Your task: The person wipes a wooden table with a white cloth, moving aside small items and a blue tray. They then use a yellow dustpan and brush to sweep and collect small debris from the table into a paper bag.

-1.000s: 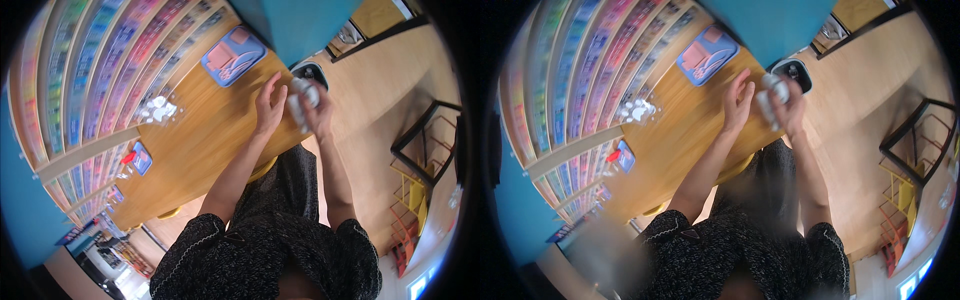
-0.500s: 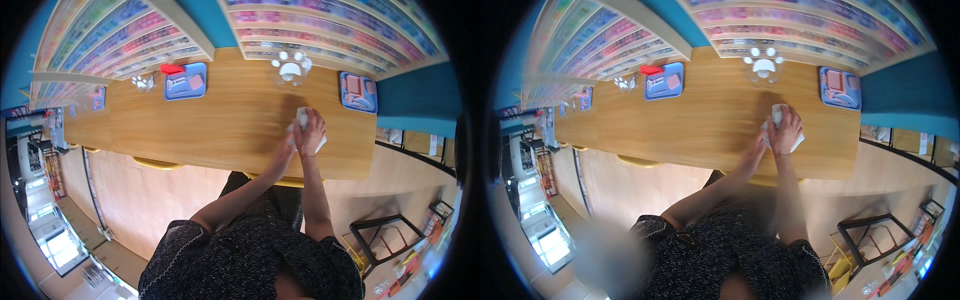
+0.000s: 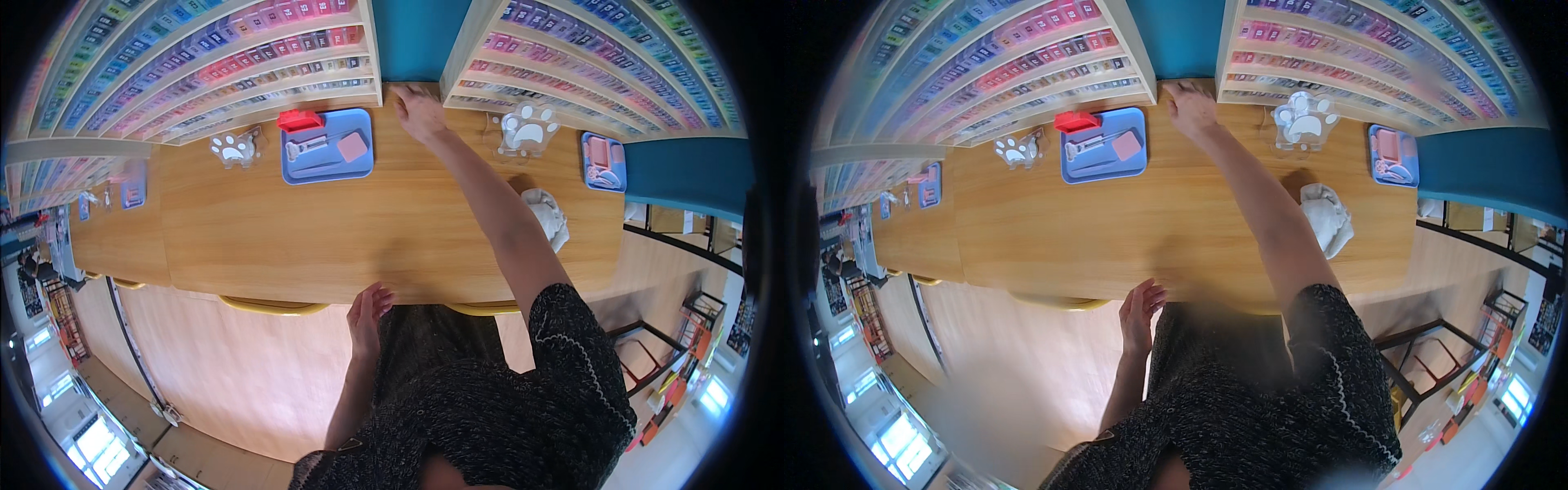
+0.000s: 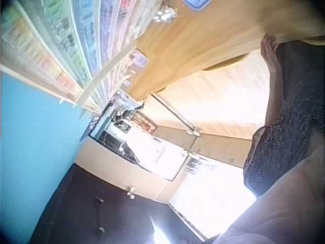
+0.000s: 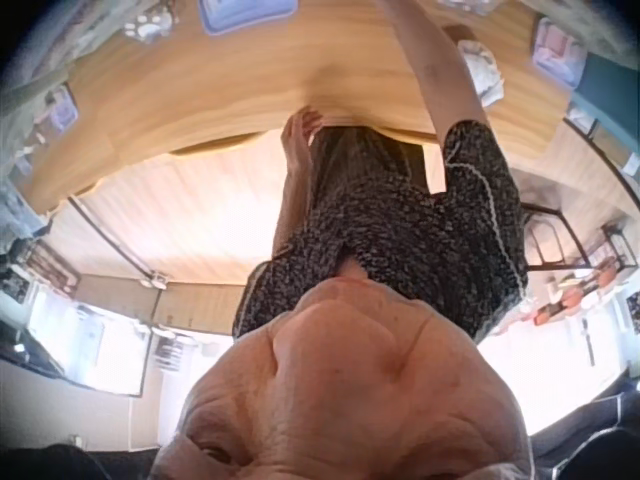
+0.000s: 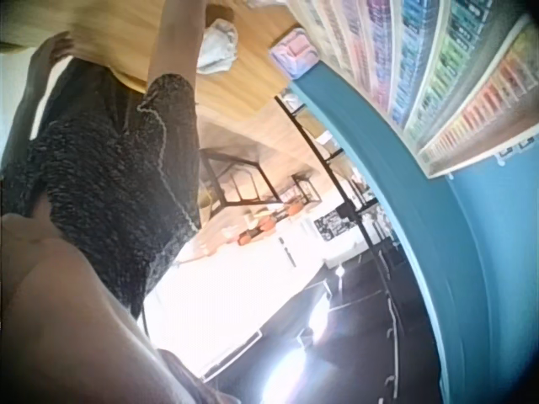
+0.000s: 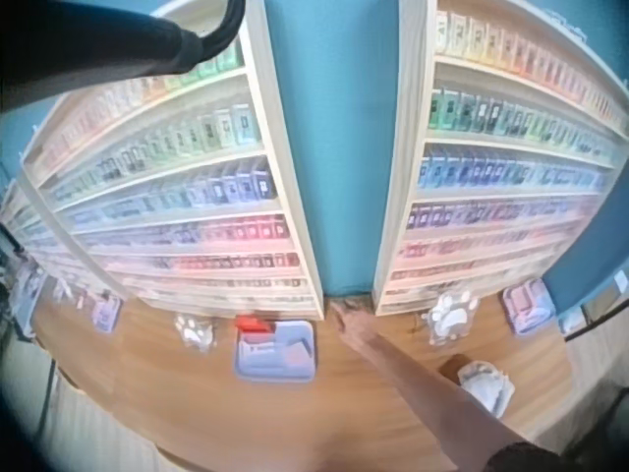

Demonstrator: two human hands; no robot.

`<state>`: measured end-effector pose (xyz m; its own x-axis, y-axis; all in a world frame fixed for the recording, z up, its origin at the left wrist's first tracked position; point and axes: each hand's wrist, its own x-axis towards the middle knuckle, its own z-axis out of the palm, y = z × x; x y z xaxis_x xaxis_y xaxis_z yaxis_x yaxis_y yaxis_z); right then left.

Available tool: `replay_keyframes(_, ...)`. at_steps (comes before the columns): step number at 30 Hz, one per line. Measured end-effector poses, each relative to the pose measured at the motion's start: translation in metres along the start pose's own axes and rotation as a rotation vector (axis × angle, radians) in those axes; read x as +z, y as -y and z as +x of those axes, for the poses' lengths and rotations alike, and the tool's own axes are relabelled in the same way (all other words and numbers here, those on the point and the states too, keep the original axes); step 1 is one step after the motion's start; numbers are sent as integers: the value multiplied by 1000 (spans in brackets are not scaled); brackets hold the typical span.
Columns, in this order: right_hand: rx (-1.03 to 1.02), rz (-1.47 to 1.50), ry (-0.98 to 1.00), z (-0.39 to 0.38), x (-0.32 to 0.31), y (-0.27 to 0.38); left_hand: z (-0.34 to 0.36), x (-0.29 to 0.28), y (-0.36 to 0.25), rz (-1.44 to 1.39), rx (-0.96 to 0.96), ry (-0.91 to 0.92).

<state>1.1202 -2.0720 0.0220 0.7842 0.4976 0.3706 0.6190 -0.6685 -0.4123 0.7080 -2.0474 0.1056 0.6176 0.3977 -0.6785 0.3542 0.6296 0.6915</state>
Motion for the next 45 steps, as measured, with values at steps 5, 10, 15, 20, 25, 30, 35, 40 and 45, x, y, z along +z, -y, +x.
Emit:
replay_keyframes(5,-16,-116,59,20,23,0,1,-18,-1,-93,-30,-30)
replay_keyframes(10,-97,-178,51,26,28,-8,11,-15,-9,-93,-79,-43)
replay_keyframes(15,-134,-90,126,31,27,-16,19,-9,-20,-76,-80,-14)
replay_keyframes(20,-93,9,-9,35,36,-17,25,-8,-24,-48,-85,-18)
replay_keyframes(25,29,26,44,38,39,-9,30,-7,-24,-76,-38,5)
replay_keyframes(30,64,57,188,46,31,-9,40,3,-22,-72,-24,20)
replay_keyframes(35,-3,-9,310,26,29,-10,64,25,-24,-91,-59,98)
replay_keyframes(40,90,388,231,-38,-9,7,117,58,-29,-318,-53,157)
replay_keyframes(45,-59,575,339,-100,-67,46,184,85,-32,-596,-80,317)
